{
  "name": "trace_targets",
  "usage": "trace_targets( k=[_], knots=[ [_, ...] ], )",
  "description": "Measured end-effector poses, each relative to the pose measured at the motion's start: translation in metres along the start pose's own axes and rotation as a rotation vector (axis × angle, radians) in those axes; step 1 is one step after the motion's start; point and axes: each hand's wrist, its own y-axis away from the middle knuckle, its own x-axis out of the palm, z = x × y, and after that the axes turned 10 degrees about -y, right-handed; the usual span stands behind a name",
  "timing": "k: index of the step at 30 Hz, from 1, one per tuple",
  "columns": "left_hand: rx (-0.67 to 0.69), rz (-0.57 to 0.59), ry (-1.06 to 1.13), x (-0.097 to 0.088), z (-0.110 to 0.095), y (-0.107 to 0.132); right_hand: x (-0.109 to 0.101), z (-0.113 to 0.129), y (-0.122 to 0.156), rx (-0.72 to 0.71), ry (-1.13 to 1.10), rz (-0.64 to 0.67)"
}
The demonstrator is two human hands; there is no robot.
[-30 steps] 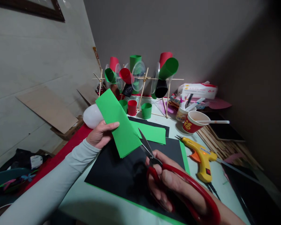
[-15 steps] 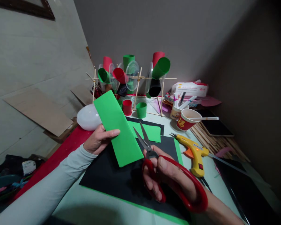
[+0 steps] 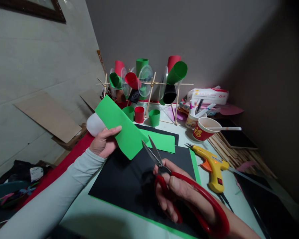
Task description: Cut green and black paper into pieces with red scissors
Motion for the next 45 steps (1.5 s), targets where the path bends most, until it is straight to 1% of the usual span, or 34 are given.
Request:
trace_targets(
  k=[4, 8, 14, 19, 25, 31, 34, 40, 45],
  knots=[
    [0.008, 0.004, 0.017, -0.0016, -0.0008, -0.0019, 0.0023, 0.0026, 0.002, 0.026, 0.0, -0.014],
    [0.016, 0.019, 0.001, -0.0029, -0.0002, -0.0028, 0.0035, -0.0011, 0.0015, 0.031, -0.031, -0.046],
    [0.018, 0.022, 0.028, -0.0038, 0.0004, -0.0043, 0.0007, -0.0016, 0.002, 0.038, -0.02, -0.024],
    [-0.008, 0.005, 0.044, -0.0053, 0.0016, -0.0062, 0.0037, 0.0011, 0.0023, 0.004, -0.039, -0.061],
    [-0.062, -0.007, 0.082, -0.0017, -0.0009, -0.0023, 0.0031, -0.0003, -0.0003, -0.041, -0.042, -0.025],
    [-0.085, -0.002, 0.09, 0.0003, -0.0027, 0.0004, 0.0037, -0.0015, 0.0005, -0.054, -0.073, -0.038],
    [-0.088, 0.003, 0.086, -0.0002, -0.0015, 0.0003, 0.0039, -0.0022, 0.0019, -0.03, -0.057, -0.032],
    [-0.049, 0.042, 0.068, -0.0022, 0.0011, -0.0016, 0.0021, -0.0028, 0.0004, 0.006, -0.029, -0.01],
    [-0.061, 0.024, 0.068, -0.0066, 0.0026, -0.0062, 0.0004, -0.0071, 0.0013, 0.022, -0.044, -0.008]
  ],
)
